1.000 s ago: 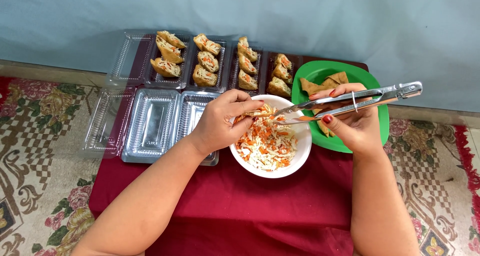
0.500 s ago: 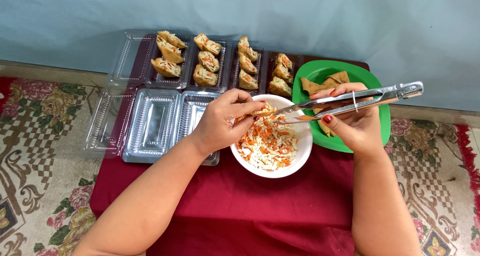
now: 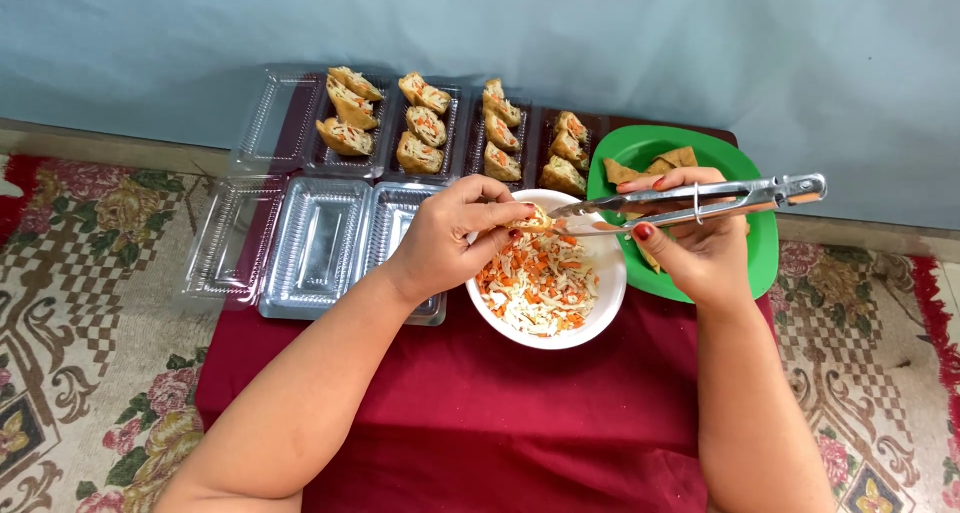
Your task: Filling pastry shells with a mixture using tongs and packing them into plastic containers
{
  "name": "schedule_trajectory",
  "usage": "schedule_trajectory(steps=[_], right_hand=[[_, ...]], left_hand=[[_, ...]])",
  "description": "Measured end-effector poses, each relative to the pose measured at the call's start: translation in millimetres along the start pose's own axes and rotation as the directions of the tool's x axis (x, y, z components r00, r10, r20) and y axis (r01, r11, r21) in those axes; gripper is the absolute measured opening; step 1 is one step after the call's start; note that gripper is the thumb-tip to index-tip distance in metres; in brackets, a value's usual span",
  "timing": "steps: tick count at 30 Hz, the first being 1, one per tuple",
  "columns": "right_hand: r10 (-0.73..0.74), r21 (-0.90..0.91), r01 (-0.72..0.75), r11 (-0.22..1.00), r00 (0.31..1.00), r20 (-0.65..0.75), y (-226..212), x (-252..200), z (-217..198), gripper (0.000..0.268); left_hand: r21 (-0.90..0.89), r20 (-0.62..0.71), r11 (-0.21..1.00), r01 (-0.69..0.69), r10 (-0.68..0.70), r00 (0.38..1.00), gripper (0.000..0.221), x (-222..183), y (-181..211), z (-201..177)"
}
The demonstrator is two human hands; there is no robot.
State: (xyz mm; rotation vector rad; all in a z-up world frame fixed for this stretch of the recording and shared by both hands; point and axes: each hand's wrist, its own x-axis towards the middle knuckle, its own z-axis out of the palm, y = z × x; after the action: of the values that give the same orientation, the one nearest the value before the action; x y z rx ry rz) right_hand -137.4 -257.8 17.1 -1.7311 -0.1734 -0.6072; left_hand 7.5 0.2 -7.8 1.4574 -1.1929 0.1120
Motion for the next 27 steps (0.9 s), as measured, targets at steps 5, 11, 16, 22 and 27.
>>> schedule_trajectory(steps=[5, 11, 16, 22, 27], right_hand=[[0.018, 0.004, -0.017, 1.000, 0.998, -0.058, -7.8, -18.9, 2.6, 0.044], [0.036, 0.042, -0.029, 0.999, 0.983, -0.180, 1.7, -48.4, 3.9, 0.043], [-0.041, 0.081, 0.065, 0.995, 0.963, -0.268, 19.7, -55.1, 8.3, 0.041], [-0.068, 0.055, 0.081, 0.995, 0.974, -0.217, 20.0, -51.6, 27.8, 0.039], [-0.099, 0.046, 0.112, 0.993, 0.970, -0.221, 31.0, -53.6, 27.8, 0.037]], left_hand=[[-0.040, 0.038, 0.999, 0.031, -0.030, 0.999, 0.061, 0.9, 3.9, -13.2], [-0.030, 0.066, 0.999, 0.043, -0.041, 0.997, 0.075, 0.9, 1.8, -19.3], [-0.049, 0.041, 0.996, 0.068, -0.067, 0.997, 0.062, 3.3, 21.4, -28.9], [0.105, -0.046, 0.989, 0.108, -0.104, 0.994, 0.044, -4.2, 42.7, -70.7], [0.361, -0.126, 0.839, 0.406, -0.388, 0.913, 0.034, -20.8, 37.1, -108.5]])
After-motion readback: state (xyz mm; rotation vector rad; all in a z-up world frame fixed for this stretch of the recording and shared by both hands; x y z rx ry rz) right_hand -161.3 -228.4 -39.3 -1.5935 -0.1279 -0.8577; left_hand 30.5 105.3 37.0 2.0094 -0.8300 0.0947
